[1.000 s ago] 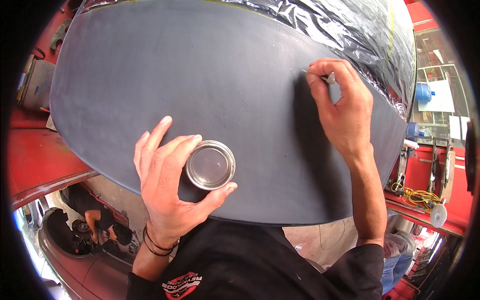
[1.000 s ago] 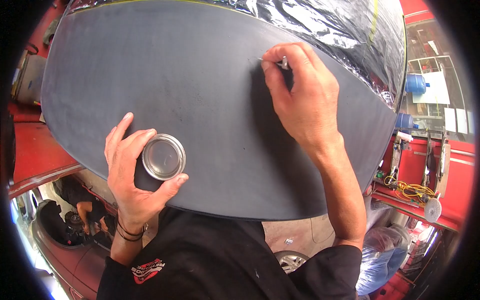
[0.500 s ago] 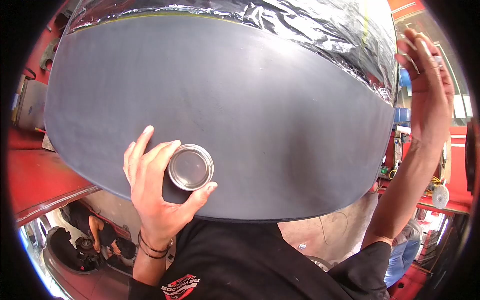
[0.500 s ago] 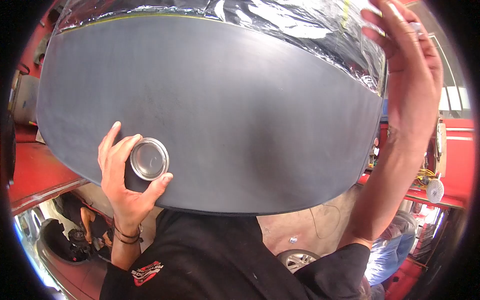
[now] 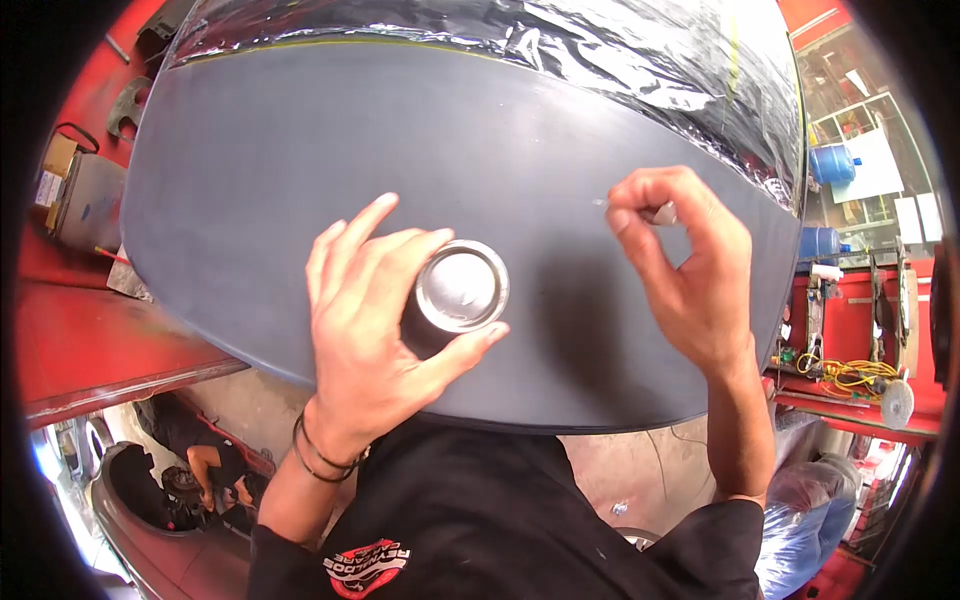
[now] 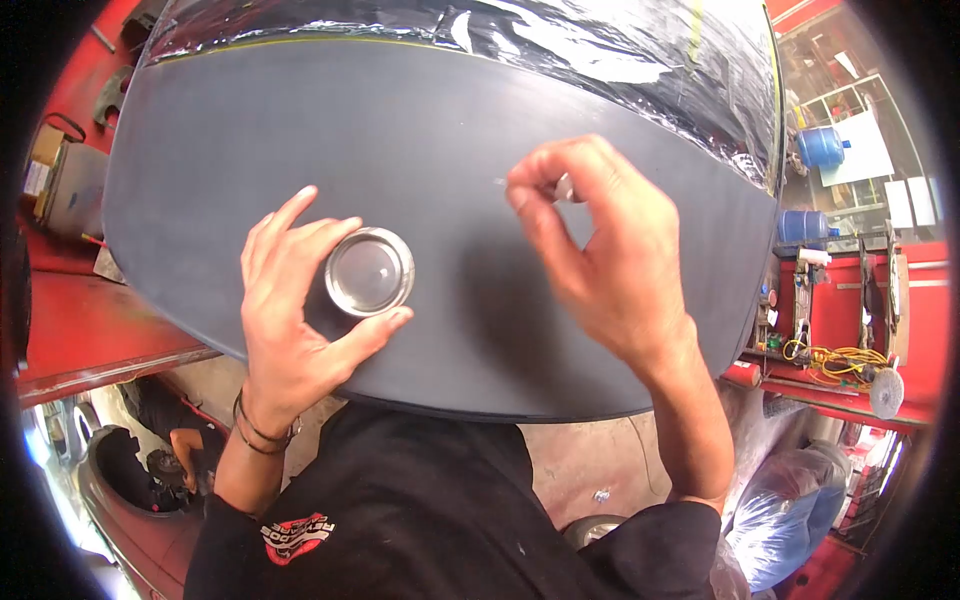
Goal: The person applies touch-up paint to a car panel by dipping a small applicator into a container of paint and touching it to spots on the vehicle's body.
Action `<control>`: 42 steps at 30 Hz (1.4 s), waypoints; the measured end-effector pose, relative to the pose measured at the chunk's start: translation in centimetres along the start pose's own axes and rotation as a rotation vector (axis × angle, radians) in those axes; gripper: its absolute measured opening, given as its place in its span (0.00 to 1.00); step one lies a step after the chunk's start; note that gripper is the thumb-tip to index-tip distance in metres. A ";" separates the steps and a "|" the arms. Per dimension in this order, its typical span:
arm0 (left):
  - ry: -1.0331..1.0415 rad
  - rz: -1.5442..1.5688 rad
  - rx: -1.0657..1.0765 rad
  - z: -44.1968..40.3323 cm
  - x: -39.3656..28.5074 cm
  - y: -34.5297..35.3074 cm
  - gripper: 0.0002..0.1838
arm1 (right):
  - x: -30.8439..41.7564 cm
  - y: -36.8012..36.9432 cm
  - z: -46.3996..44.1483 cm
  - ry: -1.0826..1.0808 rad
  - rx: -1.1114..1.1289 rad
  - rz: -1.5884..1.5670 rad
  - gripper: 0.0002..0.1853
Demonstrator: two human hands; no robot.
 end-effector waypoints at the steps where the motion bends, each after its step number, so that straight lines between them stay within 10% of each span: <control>1: 0.019 0.012 -0.014 -0.5 0.0 0.2 0.40 | 0.9 0.4 0.1 -0.034 0.005 -0.010 0.08; 42: 0.318 0.283 0.262 -13.7 2.7 5.2 0.38 | 3.3 0.0 -3.8 0.007 0.053 0.451 0.12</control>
Point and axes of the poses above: each hand's wrist, its own z-axis away from the middle knuckle, its own y-axis out of the palm, x = y × z, the point moved 7 cm from there along -z, towards the middle knuckle, and after that the axes turned 12 degrees about z, right-handed, at the moved point
